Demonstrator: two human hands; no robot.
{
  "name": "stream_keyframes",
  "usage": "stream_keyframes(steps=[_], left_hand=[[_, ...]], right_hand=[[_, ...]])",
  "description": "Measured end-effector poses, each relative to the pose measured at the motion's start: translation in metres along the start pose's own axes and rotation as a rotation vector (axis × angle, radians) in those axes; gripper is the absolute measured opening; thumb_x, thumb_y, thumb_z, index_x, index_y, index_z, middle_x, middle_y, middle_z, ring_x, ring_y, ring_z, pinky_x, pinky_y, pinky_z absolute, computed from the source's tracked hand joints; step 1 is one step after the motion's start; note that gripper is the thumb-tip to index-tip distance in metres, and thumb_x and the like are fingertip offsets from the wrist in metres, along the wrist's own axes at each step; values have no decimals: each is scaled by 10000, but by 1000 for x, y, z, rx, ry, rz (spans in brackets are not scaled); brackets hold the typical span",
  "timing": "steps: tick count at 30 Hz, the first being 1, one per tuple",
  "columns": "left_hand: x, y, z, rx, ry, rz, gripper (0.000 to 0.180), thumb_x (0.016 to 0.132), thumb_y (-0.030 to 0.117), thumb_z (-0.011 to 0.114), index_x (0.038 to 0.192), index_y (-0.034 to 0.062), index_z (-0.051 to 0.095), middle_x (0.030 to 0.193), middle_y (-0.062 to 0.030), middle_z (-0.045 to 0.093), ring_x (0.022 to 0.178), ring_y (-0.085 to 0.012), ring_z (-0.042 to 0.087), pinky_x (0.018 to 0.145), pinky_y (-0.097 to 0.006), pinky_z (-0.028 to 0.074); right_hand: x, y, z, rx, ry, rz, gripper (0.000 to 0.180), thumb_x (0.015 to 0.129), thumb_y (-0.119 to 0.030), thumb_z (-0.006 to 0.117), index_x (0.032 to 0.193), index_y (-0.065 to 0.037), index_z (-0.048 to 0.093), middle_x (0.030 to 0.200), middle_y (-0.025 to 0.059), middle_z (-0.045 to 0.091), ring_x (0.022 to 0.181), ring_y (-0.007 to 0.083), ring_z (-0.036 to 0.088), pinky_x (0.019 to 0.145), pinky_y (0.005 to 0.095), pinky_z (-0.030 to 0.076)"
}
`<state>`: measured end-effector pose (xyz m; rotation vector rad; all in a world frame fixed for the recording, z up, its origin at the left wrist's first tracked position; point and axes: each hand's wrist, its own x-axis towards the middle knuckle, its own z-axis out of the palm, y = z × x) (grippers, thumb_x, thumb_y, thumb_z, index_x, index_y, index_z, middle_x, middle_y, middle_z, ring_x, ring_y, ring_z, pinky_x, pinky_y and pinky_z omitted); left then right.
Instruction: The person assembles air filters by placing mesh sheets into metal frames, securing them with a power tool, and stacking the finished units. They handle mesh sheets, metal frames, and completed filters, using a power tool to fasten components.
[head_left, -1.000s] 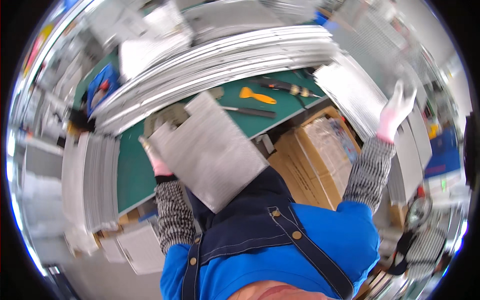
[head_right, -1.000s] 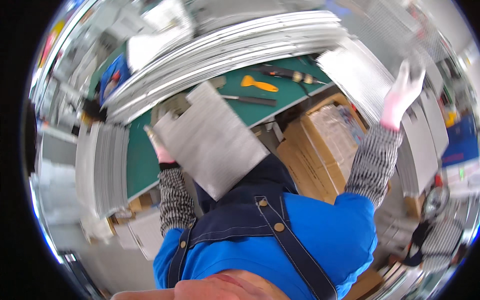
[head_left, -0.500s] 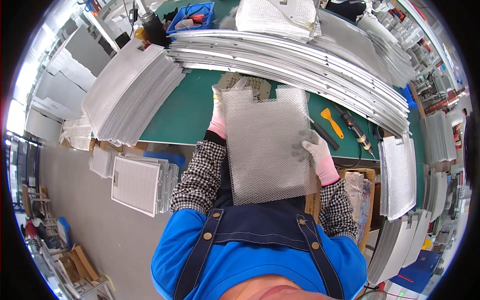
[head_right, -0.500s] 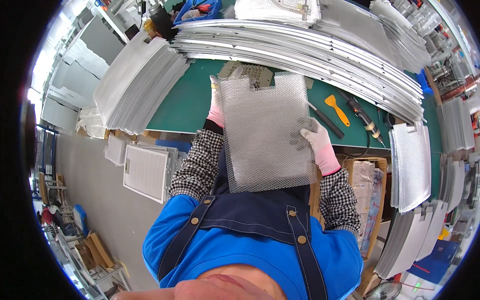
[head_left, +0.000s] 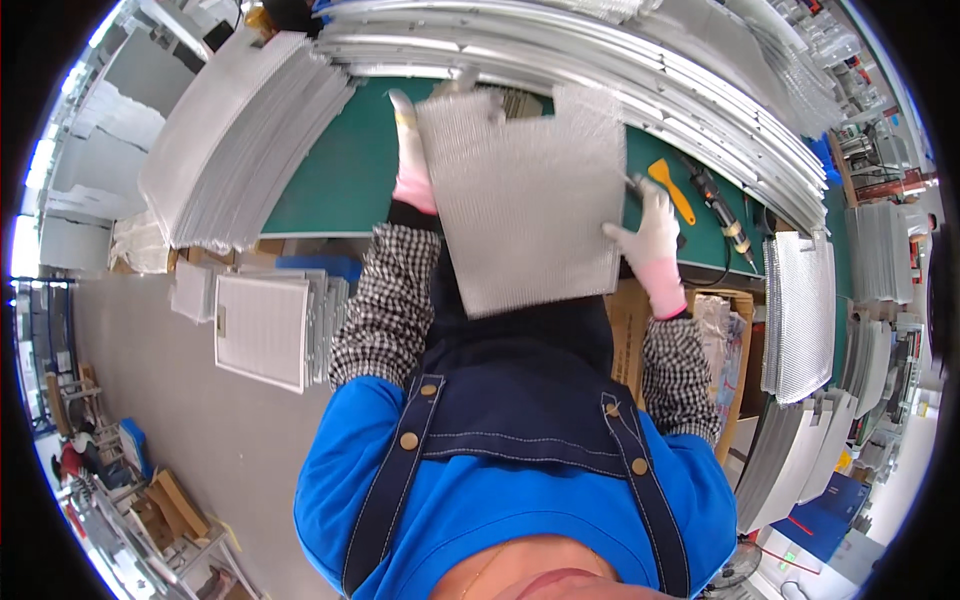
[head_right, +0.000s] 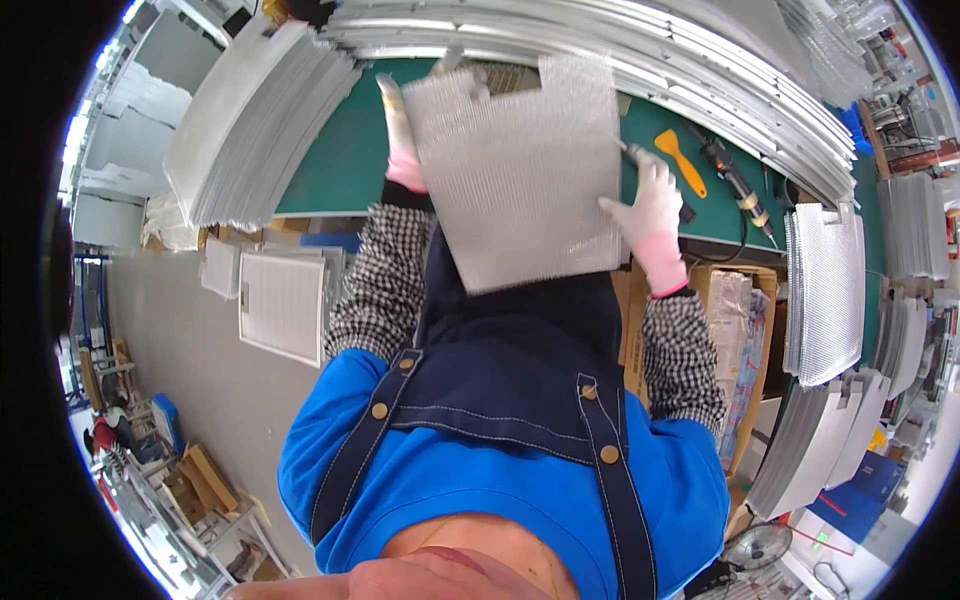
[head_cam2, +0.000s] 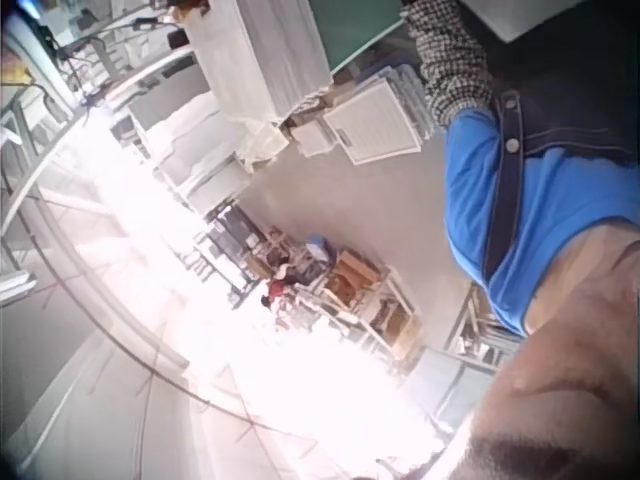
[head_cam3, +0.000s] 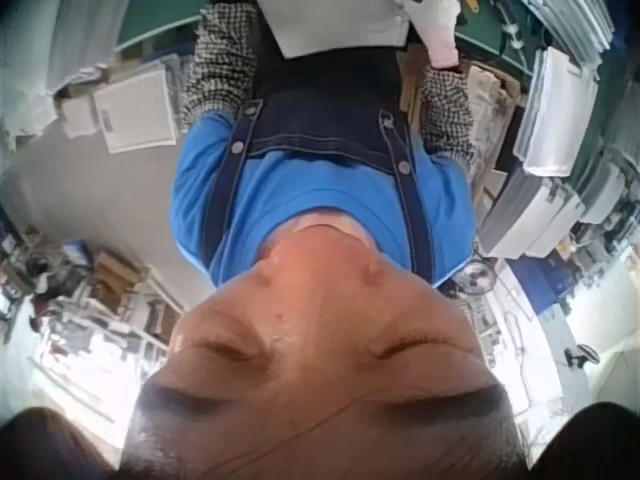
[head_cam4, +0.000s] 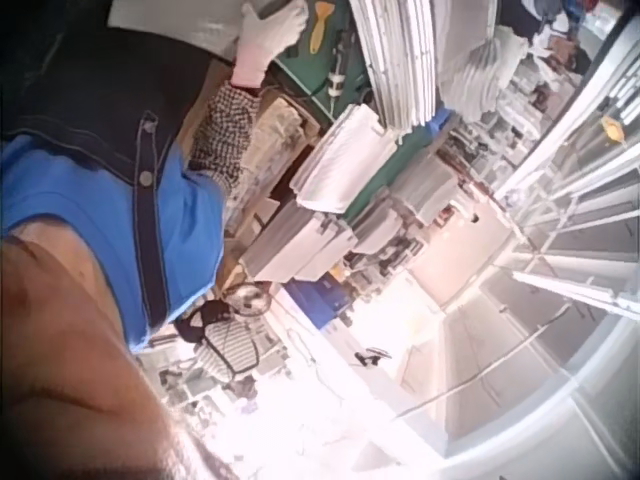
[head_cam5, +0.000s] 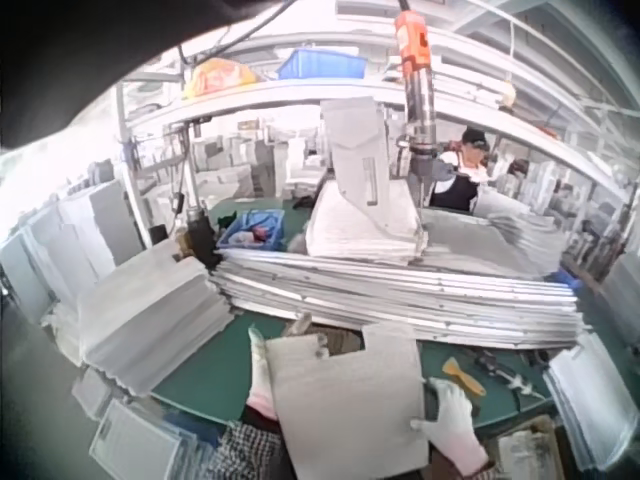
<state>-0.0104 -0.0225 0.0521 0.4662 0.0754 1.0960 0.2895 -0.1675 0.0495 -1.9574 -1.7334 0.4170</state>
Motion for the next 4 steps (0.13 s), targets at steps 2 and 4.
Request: stream_keyframes(steps=[2,4], left_hand=[[1,15,16,57,-96,71,1102,778,868,551,1543,97,368,1308,-178,582,1058,-327,637,869,-464,587],[-6,34,44,137,-89,122,1124,781,873,541,1572,102,330,1393,-162,541,1086,-333,630,876,-469,585]], right_hand=[[5,9,0,498,-191,28,845,798,-204,826,1486,25,391,1396,187,566,1298,279,540,1090,380,416],[0,7,5,969,-426,67,879,816,-256,841,1501,44,380,1415,104,548,1275,201,527,1102,355,397]])
